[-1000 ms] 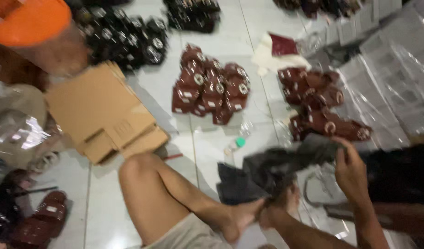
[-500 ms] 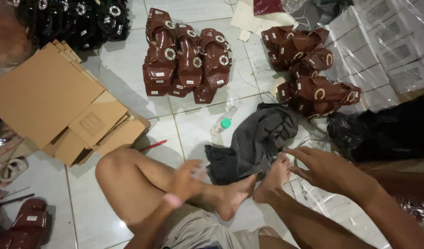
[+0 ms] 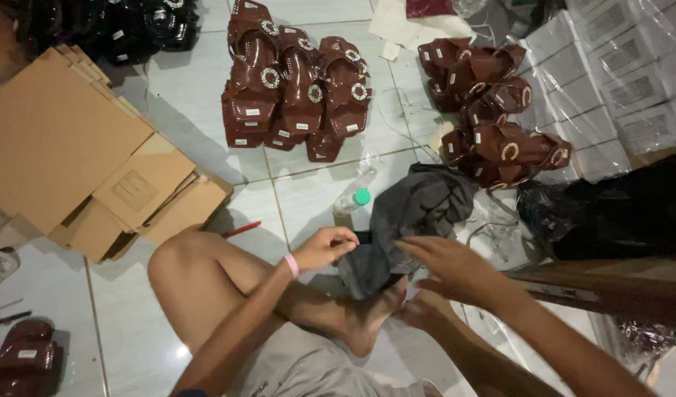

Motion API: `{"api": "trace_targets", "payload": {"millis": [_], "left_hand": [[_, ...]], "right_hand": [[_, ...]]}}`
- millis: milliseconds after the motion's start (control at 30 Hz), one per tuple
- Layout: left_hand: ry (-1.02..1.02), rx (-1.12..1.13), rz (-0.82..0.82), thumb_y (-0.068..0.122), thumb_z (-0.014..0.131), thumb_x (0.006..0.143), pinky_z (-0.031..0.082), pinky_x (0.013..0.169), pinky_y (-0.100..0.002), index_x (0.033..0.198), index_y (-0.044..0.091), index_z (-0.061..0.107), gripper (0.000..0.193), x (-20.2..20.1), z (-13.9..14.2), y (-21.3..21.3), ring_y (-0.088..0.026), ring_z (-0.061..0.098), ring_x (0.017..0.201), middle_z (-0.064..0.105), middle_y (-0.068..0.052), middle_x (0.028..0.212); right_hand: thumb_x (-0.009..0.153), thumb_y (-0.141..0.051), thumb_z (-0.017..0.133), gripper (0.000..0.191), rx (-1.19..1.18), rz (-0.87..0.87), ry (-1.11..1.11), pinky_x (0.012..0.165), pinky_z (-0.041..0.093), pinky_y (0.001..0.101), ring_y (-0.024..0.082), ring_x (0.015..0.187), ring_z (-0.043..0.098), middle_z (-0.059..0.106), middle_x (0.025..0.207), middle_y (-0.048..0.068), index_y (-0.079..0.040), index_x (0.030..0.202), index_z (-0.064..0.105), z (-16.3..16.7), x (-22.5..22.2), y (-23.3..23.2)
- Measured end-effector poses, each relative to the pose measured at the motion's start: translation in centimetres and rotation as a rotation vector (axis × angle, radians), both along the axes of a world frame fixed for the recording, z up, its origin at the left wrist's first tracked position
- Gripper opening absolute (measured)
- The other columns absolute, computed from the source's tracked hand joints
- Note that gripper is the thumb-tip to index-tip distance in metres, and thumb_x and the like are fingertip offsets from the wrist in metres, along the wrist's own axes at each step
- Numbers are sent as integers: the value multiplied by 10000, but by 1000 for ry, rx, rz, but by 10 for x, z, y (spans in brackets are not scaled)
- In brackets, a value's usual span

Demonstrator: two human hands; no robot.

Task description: The person sits on the floor and wipes brown sandals with a dark cloth. They pick up individual sandals, wipe the upper straps and soles, and place them back into a pile. The person handles multiple sandals one at a time, occasionally adjusting the cloth.

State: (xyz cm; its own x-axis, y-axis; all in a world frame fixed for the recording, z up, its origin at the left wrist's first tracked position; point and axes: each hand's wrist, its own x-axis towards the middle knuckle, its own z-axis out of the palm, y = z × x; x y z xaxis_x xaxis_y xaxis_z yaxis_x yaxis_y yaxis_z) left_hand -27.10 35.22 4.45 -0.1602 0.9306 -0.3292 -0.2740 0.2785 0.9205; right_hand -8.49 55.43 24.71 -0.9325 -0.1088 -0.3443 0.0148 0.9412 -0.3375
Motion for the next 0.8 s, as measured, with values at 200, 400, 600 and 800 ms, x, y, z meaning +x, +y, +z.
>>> {"api": "trace_targets", "payload": {"millis": [200, 400, 600, 800], "left_hand": [[22, 176, 177, 168, 629, 1000, 513, 942, -282, 1160, 32, 707, 224, -37, -2, 5, -118, 654, 1057, 736, -22, 1113], [106, 92, 200, 248, 588, 1033, 496, 977, -284, 1207, 19, 694, 306, -35, -24, -4, -125, 643, 1077, 731, -14, 1154], [35, 192, 28, 251, 719, 959, 532, 803, -283, 1134, -36, 722, 337, -26, -14, -1, -74, 594, 891, 721, 1, 958], [-174, 110, 238, 260, 660, 1034, 518, 686, -249, 1083, -45, 750, 322, -30, -4, -4, -49, 596, 786, 704, 13, 893]], "right_hand": [[776, -286, 835, 535, -76, 15, 225, 834, 517, 438, 342, 980, 661, 693, 1031, 112, -103, 1248, 663, -117, -31, -33], [1068, -221, 620, 292, -660, -712, 116, 732, 478, 374, 148, 783, 506, 548, 859, 79, 47, 953, 623, -159, -19, 0], [1004, -362, 528, 442, -1435, -1253, -82, 839, 509, 298, 138, 886, 663, 742, 980, 34, 42, 1049, 700, -162, -24, 11], [1054, -448, 484, 535, -755, -1083, -84, 872, 469, 344, 183, 960, 560, 631, 1061, 125, 57, 1152, 631, -207, -1, 34]]}}
